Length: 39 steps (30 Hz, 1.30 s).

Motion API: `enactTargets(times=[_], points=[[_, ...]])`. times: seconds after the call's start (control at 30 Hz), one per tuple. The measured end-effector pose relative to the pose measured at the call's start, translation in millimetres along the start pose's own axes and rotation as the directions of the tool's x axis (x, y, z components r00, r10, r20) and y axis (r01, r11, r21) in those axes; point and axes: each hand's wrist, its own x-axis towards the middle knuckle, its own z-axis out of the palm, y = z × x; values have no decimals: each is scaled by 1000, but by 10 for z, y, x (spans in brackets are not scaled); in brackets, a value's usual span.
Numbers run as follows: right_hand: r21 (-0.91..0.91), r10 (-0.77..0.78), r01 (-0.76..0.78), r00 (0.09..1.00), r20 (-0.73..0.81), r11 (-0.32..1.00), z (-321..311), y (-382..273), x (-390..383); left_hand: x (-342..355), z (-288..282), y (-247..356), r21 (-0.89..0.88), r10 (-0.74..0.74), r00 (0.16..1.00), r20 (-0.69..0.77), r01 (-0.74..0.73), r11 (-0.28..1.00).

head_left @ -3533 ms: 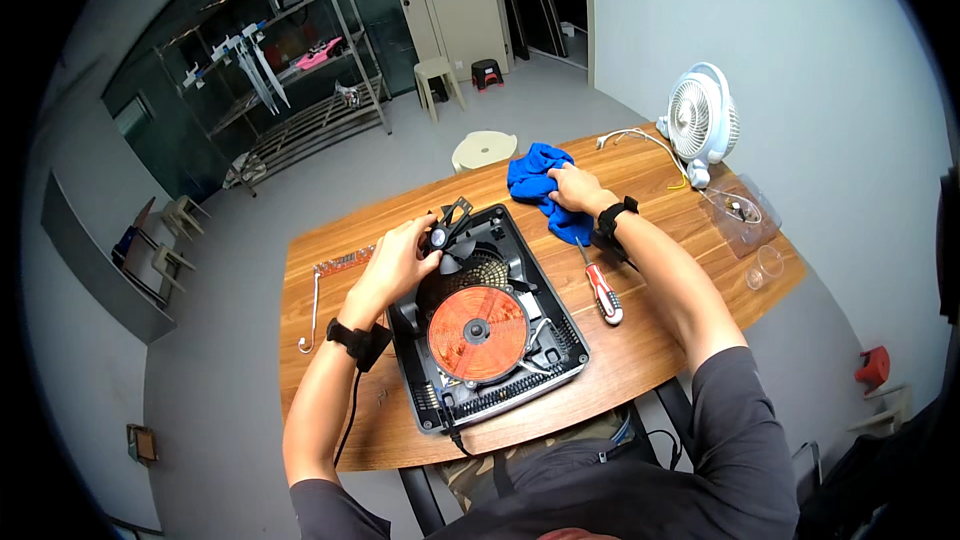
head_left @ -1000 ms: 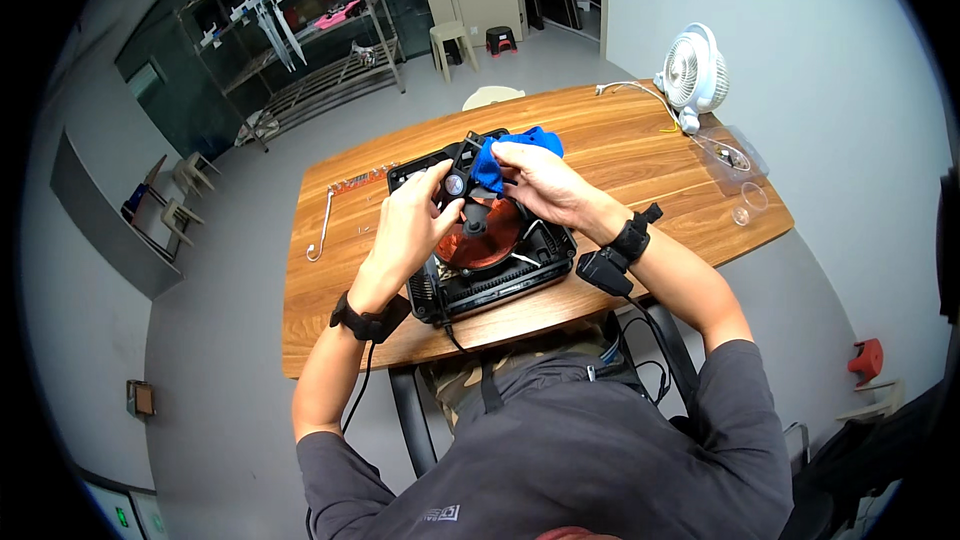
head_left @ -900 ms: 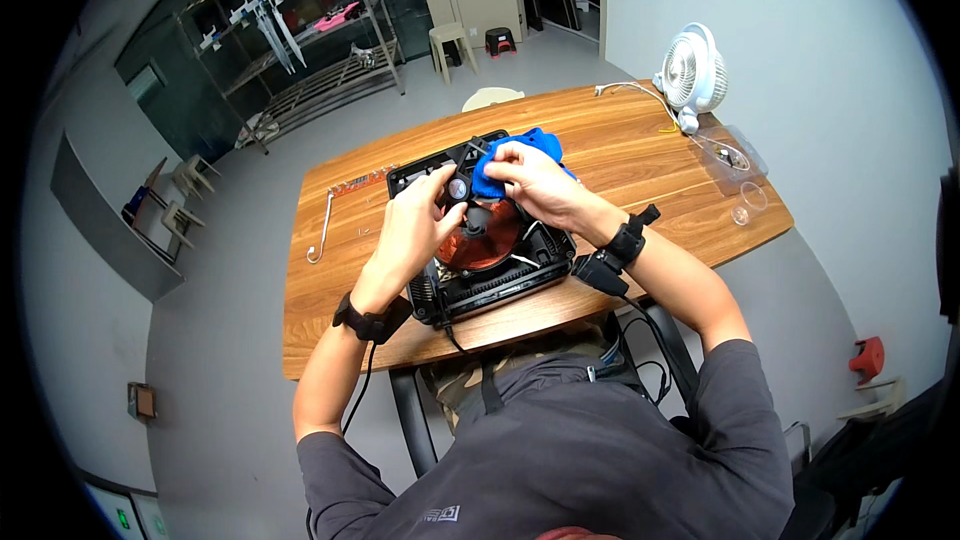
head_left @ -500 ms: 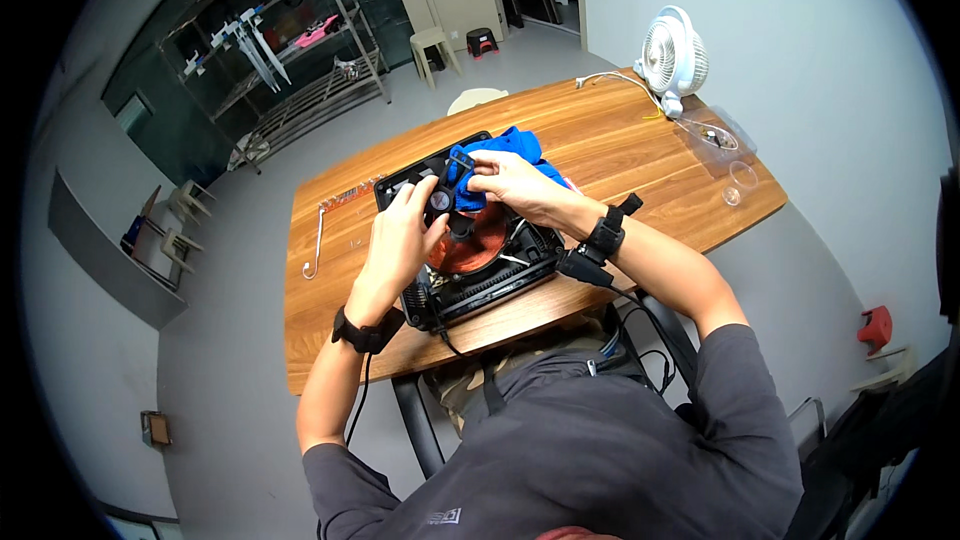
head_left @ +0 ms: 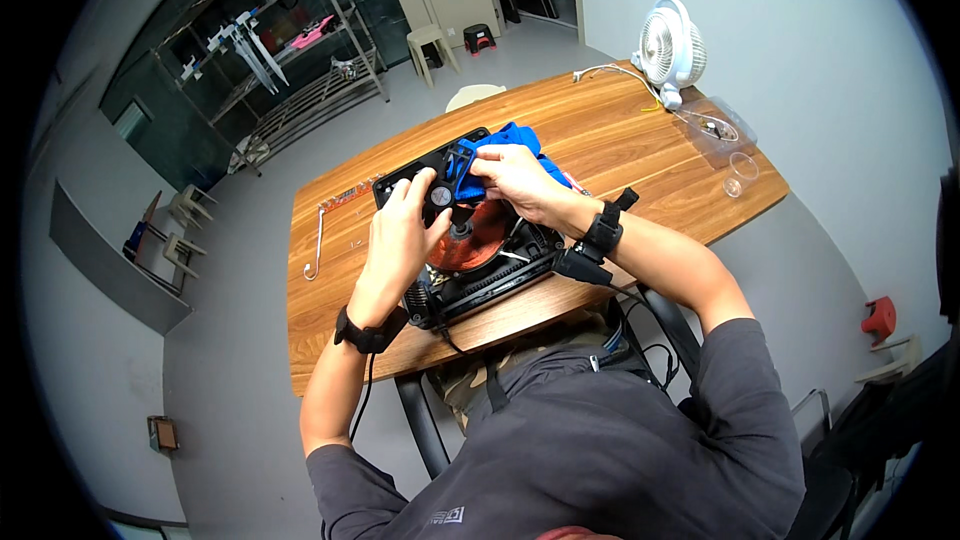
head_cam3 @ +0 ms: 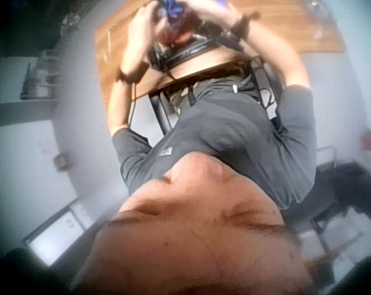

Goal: The person uses a screwdriver to remove screws from a black plastic housing containing a copper coil. They then wipe a small black fan with a blue cloth and place it back into the housing, followed by reattaching wires and securing the assembly with screws.

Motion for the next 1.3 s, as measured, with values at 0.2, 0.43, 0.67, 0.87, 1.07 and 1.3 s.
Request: enactTargets(times=[0.2,0.43,0.67,0.87,1.07,1.3], points=[[86,-24,23,1000,11,996,-34,-131,-62,-38,18,-237,-52,-76,997,-28,74,996],[-101,-32,38,998,62,994,41,-108,-111,47,56,-230,-35,-50,994,-94,47,998],[-129,-41,44,999,26,991,97,26,84,40,108,-167,-43,-31,996,-82,28,999],[-86,7,3,994,108,996,52,73,137,43,219,-200,-39,-28,995,-95,25,999],[-194,7,-2,1000,28,981,69,-65,48,13,154,-117,-75,-83,995,-46,79,994],[-271,-69,66,998,-1,960,-12,-87,46,83,89,-67,-122,-128,992,13,128,984]])
